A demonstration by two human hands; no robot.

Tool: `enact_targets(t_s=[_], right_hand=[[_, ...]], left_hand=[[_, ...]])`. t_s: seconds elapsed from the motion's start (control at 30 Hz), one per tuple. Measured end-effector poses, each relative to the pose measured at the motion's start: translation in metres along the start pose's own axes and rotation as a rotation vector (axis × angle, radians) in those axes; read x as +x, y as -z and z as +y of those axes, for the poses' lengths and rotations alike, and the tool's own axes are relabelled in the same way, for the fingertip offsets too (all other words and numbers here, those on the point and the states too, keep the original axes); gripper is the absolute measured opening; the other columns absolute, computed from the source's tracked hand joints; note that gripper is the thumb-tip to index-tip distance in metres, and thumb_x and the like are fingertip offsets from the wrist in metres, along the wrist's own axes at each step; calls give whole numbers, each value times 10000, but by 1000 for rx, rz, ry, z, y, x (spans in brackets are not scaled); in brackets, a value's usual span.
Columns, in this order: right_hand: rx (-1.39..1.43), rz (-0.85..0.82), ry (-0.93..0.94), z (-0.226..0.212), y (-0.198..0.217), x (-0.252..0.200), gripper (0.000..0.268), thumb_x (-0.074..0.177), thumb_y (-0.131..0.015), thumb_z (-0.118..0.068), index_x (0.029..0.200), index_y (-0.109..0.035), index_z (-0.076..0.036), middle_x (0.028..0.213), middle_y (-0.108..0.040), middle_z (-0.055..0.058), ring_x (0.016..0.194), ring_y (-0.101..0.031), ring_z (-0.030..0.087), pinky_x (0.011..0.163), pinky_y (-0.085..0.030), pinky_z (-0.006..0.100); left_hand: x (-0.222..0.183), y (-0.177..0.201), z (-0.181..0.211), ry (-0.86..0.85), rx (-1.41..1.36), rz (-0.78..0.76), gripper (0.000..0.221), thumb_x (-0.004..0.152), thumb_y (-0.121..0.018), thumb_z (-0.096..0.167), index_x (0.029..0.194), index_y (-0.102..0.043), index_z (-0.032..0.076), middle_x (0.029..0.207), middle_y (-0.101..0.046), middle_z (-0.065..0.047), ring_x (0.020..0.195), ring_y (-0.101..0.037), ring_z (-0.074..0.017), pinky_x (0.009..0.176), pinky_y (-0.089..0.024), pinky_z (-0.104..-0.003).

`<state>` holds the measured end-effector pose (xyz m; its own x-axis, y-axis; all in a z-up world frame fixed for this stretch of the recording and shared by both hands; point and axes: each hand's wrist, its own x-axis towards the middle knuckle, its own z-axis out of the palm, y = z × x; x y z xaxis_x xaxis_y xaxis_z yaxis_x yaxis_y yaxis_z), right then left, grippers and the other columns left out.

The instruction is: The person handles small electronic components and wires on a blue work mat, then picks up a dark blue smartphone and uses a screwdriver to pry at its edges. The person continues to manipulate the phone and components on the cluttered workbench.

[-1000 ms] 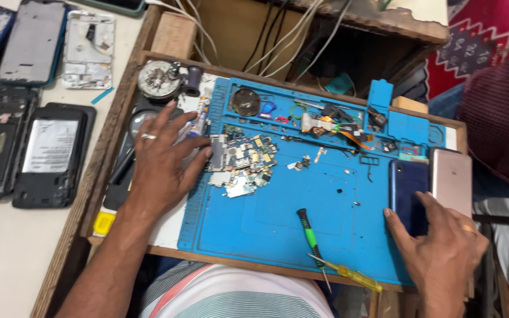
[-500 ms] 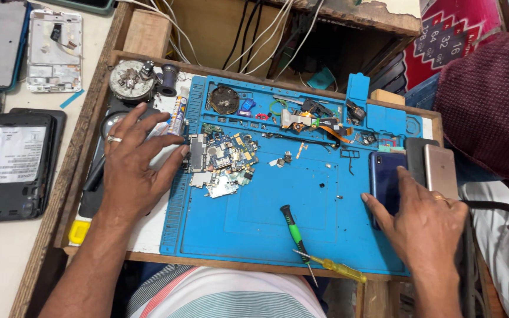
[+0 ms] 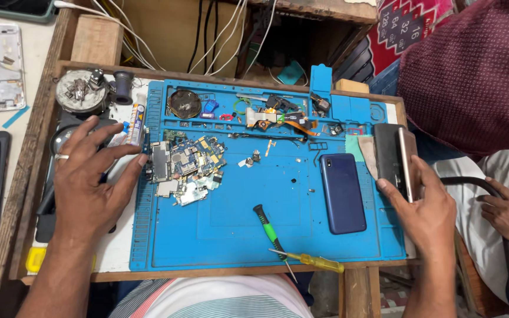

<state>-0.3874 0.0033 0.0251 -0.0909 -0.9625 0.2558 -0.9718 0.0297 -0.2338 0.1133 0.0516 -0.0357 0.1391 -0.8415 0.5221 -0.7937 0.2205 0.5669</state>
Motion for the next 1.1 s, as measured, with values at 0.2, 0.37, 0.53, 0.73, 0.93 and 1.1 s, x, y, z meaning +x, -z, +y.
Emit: enact_targets(t_s=[0.2,0.37,0.53,0.73,0.93,1.1], right_hand=[[283,140,-10,44,-6,-11,378,1092,-669,-185,1439,-660,-36,1247,-729,183,1105,-701,328,954,-546,400],[480,317,104,43,8,-12,341,1113,-603,-78,1433,-586,36,1297,-673,184,1143,-679,260,1004,-543,319],[42,218,134,4,10,-4,419,1069,-571,-215,1419,-656,0,1317,-666,230,1112,-702,375,942,-567,452],[-308,-214,57,-5,6,3,952,758,-696,-685,1400,-600,11,1362,-604,266,1008,-700,416,807,-583,532],[-308,-133,120,50,0,8,476,1105,-543,-439,1040,-728,-5,1012,-729,199,789,-718,345,725,-583,473],[34,28,52,96,-7,-2,514,1205,-588,-327,866,-606,59,668,-567,146,603,-528,248,610,-433,392]], left_hand=[[-2,-2,-3,26,-29,-7,125,951,-823,163,1054,-773,114,1286,-711,-112,1398,-576,-354,1219,-450,-465],[-5,-1,-5,50,-62,-8,133,950,-818,158,1066,-770,114,1276,-713,-111,1380,-593,-347,1206,-457,-456],[-5,-2,-6,35,-44,-13,128,964,-819,156,1075,-774,111,1277,-715,-112,1389,-592,-346,1227,-453,-457],[-5,-1,-6,29,-50,-6,124,964,-823,150,1068,-772,105,1268,-719,-111,1388,-592,-341,1206,-449,-448],[-4,-1,-4,43,-65,-3,131,957,-832,150,1069,-777,110,1244,-724,-108,1373,-604,-330,1225,-460,-464],[-1,0,-2,41,-62,-1,149,941,-827,143,1075,-773,108,1257,-721,-113,1381,-596,-343,1209,-458,-465]])
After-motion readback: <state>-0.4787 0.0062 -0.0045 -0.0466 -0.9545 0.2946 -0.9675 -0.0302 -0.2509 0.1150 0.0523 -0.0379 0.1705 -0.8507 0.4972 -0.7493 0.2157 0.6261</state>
